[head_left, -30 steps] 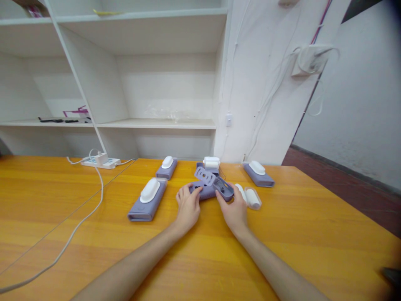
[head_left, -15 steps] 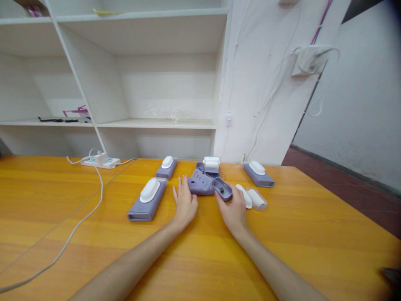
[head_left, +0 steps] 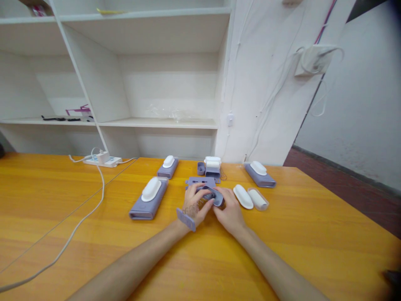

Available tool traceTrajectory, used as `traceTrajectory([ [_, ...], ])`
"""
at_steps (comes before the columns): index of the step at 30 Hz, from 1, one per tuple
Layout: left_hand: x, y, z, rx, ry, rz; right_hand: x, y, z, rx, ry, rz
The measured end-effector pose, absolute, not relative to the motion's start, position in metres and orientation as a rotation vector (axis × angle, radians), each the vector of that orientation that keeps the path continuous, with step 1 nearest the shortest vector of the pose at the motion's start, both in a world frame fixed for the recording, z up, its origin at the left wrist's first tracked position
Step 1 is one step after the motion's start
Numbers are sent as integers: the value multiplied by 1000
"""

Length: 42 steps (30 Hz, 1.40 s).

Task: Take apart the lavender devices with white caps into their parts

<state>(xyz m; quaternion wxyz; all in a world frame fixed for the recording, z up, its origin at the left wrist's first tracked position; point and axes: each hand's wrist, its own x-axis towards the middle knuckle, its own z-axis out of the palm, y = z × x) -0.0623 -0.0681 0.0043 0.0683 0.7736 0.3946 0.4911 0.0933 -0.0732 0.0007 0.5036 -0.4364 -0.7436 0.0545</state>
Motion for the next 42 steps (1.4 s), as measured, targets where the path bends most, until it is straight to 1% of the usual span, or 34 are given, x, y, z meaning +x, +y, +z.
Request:
traceTrajectory([
  [4,-62,-64,-1,2381,1164,1535,92,-73,1,-1012,-1879,143],
  [10,-67,-55,-9,2552,1061,1583,84,-75,3,-1114,-1879,97],
  [16,-67,-57,-9,2469,987,1698,80,-72,1,-1116,-1886,68],
  [19,-64,-64,-9,2400,912,1743,88,-65,-2,-1158,-1786,102],
  [22,-61,-72,-12,2452,855,1619,99,-58,-3,-1208,-1578,101],
  [26,-59,-79,-11,2463,954,1377,104,-57,-2,-1279,-1430,125],
  [29,-58,-83,-7,2404,1043,1342,103,-56,-2,-1352,-1415,113],
  [35,-54,-87,2,2290,1081,1298,105,-51,-5,-1380,-1417,-31],
  [42,-54,-88,8,2159,1123,1346,108,-45,-15,-1374,-1441,-22],
])
